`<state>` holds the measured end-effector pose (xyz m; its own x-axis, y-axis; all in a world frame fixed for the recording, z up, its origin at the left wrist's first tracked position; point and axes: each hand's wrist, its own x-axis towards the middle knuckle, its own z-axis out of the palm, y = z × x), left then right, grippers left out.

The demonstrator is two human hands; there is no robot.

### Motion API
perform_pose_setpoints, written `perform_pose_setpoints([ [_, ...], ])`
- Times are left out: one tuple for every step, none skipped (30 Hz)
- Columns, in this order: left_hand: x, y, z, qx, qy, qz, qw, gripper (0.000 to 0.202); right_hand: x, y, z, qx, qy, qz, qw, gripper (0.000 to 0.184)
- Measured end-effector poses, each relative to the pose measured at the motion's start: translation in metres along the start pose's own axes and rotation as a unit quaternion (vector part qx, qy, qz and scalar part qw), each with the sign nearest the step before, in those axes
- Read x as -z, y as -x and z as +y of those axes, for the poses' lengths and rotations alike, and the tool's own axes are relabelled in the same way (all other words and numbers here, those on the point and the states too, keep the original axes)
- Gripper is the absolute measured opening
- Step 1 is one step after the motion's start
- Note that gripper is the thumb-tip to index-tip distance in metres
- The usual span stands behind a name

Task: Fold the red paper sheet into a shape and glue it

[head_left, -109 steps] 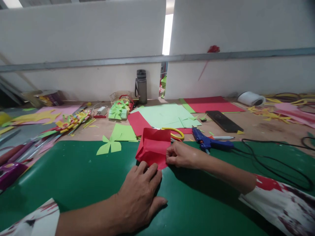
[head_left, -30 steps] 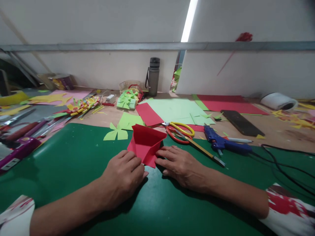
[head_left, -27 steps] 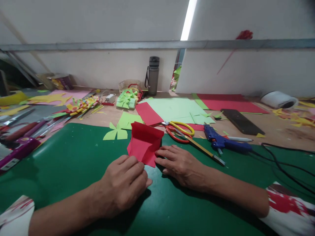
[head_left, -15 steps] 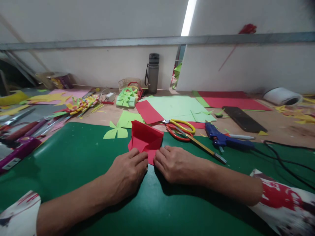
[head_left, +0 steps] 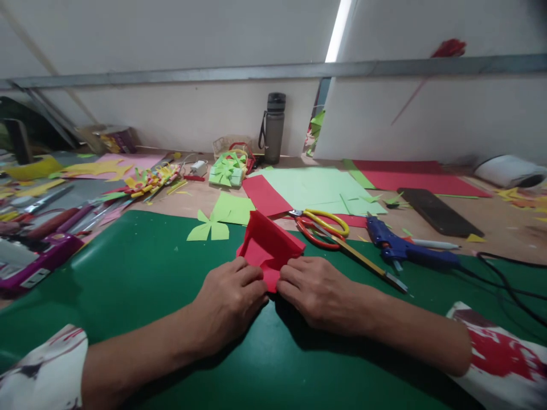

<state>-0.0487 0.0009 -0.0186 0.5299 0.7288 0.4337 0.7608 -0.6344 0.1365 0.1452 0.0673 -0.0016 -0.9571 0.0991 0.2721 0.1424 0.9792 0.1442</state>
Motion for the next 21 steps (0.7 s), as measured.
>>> perform_pose_setpoints([
  [-0.001, 0.001, 0.001, -0.001, 0.005, 0.003, 1.0, 0.024, -0.002, 0.001, -0.003, -0.025, -0.022, 0.006, 0.999, 0.022],
  [-0.002, 0.001, 0.003, 0.001, 0.011, 0.003, 1.0, 0.025, -0.004, 0.003, -0.006, -0.049, -0.044, 0.01, 0.998, 0.021],
  [-0.003, 0.002, 0.004, 0.006, 0.017, 0.001, 1.0, 0.026, -0.006, 0.004, -0.009, -0.073, -0.065, 0.013, 0.995, 0.021],
  [-0.004, 0.002, 0.005, 0.012, 0.026, -0.003, 1.0, 0.026, -0.007, 0.006, -0.011, -0.1, -0.083, 0.013, 0.991, 0.021],
  [-0.004, 0.002, 0.005, 0.023, 0.037, -0.008, 0.999, 0.026, -0.008, 0.007, -0.014, -0.127, -0.1, 0.011, 0.987, 0.021],
  [-0.005, 0.002, 0.006, 0.035, 0.051, -0.011, 0.998, 0.025, -0.009, 0.008, -0.015, -0.156, -0.118, 0.006, 0.981, 0.021],
  [-0.005, 0.002, 0.006, 0.048, 0.067, -0.013, 0.996, 0.024, -0.009, 0.009, -0.017, -0.186, -0.136, 0.001, 0.973, 0.022],
  [-0.005, 0.002, 0.006, 0.063, 0.083, -0.014, 0.994, 0.022, -0.008, 0.009, -0.018, -0.217, -0.156, -0.008, 0.964, 0.022],
  [-0.004, 0.001, 0.006, 0.076, 0.098, -0.014, 0.992, 0.02, -0.007, 0.009, -0.018, -0.246, -0.178, -0.018, 0.953, 0.022],
  [-0.004, 0.0, 0.006, 0.089, 0.109, -0.015, 0.99, 0.019, -0.006, 0.009, -0.019, -0.271, -0.199, -0.026, 0.941, 0.022],
  [-0.004, -0.001, 0.006, 0.103, 0.117, -0.017, 0.988, 0.019, -0.004, 0.008, -0.019, -0.293, -0.217, -0.033, 0.931, 0.02],
  [-0.003, -0.001, 0.007, 0.114, 0.12, -0.02, 0.986, 0.019, -0.002, 0.007, -0.019, -0.311, -0.229, -0.04, 0.921, 0.018],
  [-0.002, -0.002, 0.007, 0.124, 0.121, -0.027, 0.984, 0.02, 0.0, 0.005, -0.019, -0.327, -0.235, -0.046, 0.914, 0.016],
  [-0.002, -0.003, 0.008, 0.133, 0.119, -0.034, 0.983, 0.02, 0.002, 0.003, -0.019, -0.339, -0.239, -0.053, 0.908, 0.014],
  [-0.001, -0.004, 0.009, 0.141, 0.116, -0.041, 0.982, 0.02, 0.003, 0.001, -0.019, -0.35, -0.238, -0.061, 0.904, 0.013],
  [-0.001, -0.004, 0.01, 0.149, 0.112, -0.048, 0.981, 0.02, 0.004, -0.001, -0.019, -0.359, -0.235, -0.071, 0.9, 0.014],
  [0.0, -0.005, 0.011, 0.155, 0.108, -0.053, 0.98, 0.02, 0.005, -0.003, -0.019, -0.366, -0.231, -0.082, 0.898, 0.016],
  [0.0, -0.006, 0.011, 0.161, 0.106, -0.056, 0.98, 0.02, 0.006, -0.004, -0.02, -0.372, -0.224, -0.092, 0.896, 0.017],
  [0.0, -0.006, 0.012, 0.166, 0.105, -0.059, 0.979, 0.02, 0.007, -0.005, -0.02, -0.377, -0.216, -0.1, 0.895, 0.019],
  [0.0, -0.007, 0.012, 0.172, 0.104, -0.061, 0.978, 0.02, 0.007, -0.005, -0.02, -0.379, -0.207, -0.106, 0.896, 0.019],
  [-0.001, -0.007, 0.012, 0.177, 0.105, -0.064, 0.977, 0.02, 0.007, -0.005, -0.021, -0.38, -0.199, -0.109, 0.897, 0.019],
])
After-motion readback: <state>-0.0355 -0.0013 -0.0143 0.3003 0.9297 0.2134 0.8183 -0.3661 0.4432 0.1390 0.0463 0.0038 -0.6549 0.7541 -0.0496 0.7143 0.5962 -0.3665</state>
